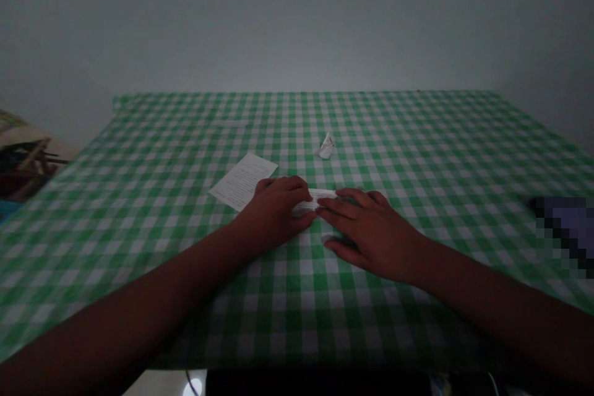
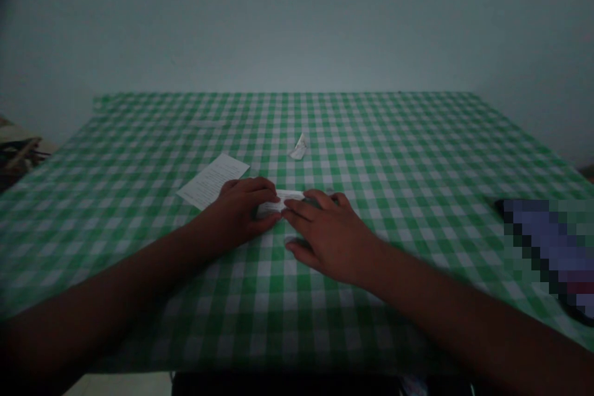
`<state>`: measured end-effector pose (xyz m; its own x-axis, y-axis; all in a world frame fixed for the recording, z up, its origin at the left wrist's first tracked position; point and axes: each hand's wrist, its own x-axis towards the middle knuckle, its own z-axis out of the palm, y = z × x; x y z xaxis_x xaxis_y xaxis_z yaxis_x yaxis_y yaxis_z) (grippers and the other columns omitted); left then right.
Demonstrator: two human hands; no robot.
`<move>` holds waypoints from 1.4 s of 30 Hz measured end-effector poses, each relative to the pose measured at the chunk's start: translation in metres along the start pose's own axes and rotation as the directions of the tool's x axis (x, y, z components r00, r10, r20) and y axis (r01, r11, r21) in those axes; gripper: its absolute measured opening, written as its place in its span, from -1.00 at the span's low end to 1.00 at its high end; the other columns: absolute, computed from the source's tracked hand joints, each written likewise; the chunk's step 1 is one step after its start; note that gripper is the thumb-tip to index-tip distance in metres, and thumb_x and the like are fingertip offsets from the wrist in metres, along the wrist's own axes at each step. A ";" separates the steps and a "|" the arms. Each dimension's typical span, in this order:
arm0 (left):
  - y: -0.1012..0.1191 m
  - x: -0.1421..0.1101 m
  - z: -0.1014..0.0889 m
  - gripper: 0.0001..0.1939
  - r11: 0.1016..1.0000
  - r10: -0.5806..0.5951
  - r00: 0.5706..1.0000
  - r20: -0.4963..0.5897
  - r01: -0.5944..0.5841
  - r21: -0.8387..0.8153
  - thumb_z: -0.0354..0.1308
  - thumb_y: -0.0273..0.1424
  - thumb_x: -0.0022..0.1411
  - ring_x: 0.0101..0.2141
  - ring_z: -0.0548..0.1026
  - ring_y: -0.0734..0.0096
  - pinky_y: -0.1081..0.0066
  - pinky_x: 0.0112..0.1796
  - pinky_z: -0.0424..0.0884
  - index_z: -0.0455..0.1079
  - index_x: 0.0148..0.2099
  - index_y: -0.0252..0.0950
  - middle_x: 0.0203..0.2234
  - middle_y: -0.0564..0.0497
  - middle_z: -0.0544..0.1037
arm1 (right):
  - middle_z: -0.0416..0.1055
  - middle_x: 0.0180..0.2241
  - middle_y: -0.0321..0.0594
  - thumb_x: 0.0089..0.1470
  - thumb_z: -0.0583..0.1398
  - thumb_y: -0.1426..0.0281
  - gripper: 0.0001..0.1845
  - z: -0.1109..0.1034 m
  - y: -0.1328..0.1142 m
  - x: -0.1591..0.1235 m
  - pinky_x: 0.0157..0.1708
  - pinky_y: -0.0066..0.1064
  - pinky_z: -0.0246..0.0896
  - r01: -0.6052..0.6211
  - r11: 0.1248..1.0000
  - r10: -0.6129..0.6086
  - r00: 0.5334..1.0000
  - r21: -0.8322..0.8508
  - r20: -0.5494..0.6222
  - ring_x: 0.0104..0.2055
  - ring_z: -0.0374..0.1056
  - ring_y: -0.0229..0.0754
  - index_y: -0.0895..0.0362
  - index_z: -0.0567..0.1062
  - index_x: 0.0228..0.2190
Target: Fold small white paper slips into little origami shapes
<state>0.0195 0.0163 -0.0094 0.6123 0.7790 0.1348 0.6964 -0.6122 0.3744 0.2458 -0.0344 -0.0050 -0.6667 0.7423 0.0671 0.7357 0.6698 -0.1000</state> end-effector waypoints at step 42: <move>-0.005 0.002 -0.006 -0.79 0.995 0.005 0.999 0.048 0.000 -0.102 0.10 -0.41 0.28 0.07 0.42 0.20 0.08 0.07 0.23 0.45 -0.05 -0.19 0.03 -0.03 0.48 | 0.20 0.31 -0.10 0.29 0.05 0.16 -0.43 0.001 0.001 0.000 0.08 0.12 0.12 0.004 0.999 -0.004 1.000 0.036 0.000 0.28 0.09 0.21 0.12 0.29 0.24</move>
<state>0.0149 0.0225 -0.0054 0.6329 0.7687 0.0921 0.6549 -0.5950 0.4658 0.2463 -0.0333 -0.0059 -0.6693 0.7399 0.0673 0.7287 0.6714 -0.1350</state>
